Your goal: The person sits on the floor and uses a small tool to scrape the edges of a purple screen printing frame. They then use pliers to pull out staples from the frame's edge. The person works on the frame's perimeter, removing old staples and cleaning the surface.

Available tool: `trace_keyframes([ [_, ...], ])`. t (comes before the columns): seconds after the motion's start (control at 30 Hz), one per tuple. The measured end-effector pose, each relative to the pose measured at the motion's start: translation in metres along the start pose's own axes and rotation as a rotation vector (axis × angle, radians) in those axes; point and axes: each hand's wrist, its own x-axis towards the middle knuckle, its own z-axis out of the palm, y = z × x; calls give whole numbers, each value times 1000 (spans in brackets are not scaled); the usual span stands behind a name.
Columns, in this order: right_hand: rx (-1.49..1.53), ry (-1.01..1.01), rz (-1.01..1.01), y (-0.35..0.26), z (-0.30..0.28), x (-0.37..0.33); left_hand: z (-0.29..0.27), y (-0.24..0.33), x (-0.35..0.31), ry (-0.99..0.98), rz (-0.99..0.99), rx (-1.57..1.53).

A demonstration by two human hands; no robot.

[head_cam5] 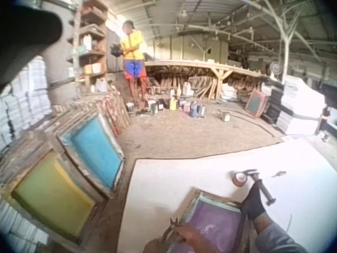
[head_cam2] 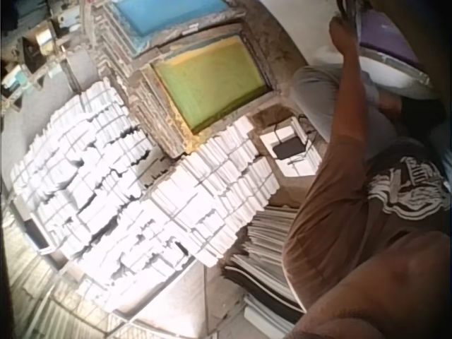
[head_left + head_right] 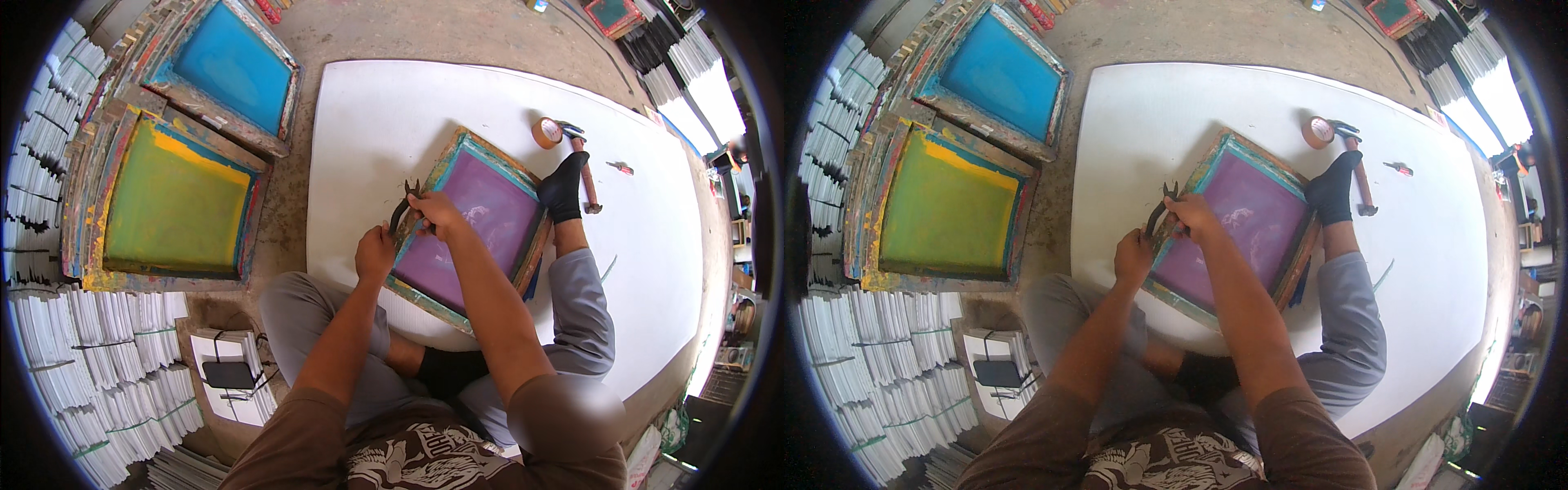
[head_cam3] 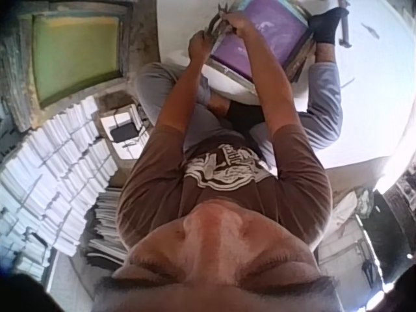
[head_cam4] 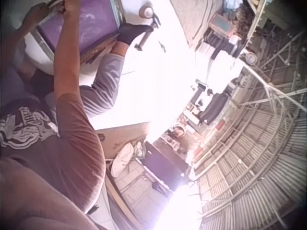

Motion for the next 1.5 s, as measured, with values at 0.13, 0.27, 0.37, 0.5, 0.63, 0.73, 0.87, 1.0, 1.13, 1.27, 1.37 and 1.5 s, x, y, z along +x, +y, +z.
trace_keyframes([
  [0.13,-32,4,-24,15,-3,-28,-3,-7,1,54,4,-161],
  [0.27,-120,15,-80,64,-11,-45,3,-14,-1,150,141,-416],
  [0.37,-68,56,-74,87,5,-51,3,-16,-3,133,200,-492],
  [0.5,35,57,-74,94,15,-47,3,-18,-2,44,288,-499],
  [0.63,36,187,-87,88,32,-49,6,-28,3,-34,311,-430],
  [0.73,39,343,-319,114,37,-30,10,-29,6,-83,302,-377],
  [0.87,-342,514,-408,125,43,-19,9,-32,8,-130,347,-372],
  [1.0,-387,540,-398,114,63,-28,9,-41,12,-152,286,-517],
  [1.13,-249,608,-386,121,65,-17,16,-35,11,-197,225,-681],
  [1.27,-45,554,-291,98,77,-40,14,-37,12,-172,183,-770],
  [1.37,26,534,-316,108,73,-29,13,-32,12,-111,268,-619],
  [1.5,359,340,-123,83,80,-52,4,-34,12,-64,239,-409],
])
